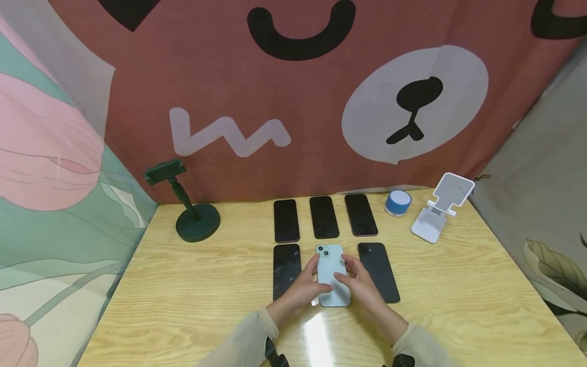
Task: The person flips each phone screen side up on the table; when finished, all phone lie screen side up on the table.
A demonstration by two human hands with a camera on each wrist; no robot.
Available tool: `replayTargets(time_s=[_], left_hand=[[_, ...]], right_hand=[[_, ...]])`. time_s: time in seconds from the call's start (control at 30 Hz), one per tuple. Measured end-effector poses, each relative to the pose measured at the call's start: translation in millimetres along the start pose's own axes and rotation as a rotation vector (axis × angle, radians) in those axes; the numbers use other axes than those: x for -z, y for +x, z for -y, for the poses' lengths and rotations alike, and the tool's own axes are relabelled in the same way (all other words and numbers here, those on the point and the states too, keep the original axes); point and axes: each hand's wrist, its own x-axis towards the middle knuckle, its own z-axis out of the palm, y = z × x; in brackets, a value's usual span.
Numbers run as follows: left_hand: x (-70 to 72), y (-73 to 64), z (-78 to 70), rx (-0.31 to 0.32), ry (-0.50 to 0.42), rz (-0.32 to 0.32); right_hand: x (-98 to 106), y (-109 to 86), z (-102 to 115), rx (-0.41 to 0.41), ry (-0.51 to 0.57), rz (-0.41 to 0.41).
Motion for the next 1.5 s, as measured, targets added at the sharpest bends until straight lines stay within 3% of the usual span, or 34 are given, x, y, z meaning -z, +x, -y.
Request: replayTargets(time_s=[0.27, 0.43, 0.63, 0.87, 1.07, 1.5], left_hand=[[-0.7, -1.7, 2.2, -0.029, -0.073, -0.009], [-3.2, 2.0, 3.8, -0.039, -0.125, -0.002], [-5.5, 3.7, 4.9, -0.048, -0.223, 0.027], [-3.6, 3.7, 0.2, -0.085, -0.240, -0.019], [-2.1, 3.2, -0.2, -0.105, -0.278, -0.038], [9.0, 5.8, -1.6, -0.103, -0.373, 0.110]], right_hand=[[-7.1, -4.0, 4.5, 0.011, 0.149, -0.021], [-7.7, -4.6, 2.9, 0.004, 0.178, -0.062], [-8.4, -4.9, 2.2, -0.013, 0.190, -0.072], [-4.7, -4.1, 4.6, -0.026, 0.181, -0.042], [-1.1, -4.7, 11.0, 0.017, 0.105, -0.056], [0.6, -7.6, 15.1, 0.040, 0.038, -0.039]])
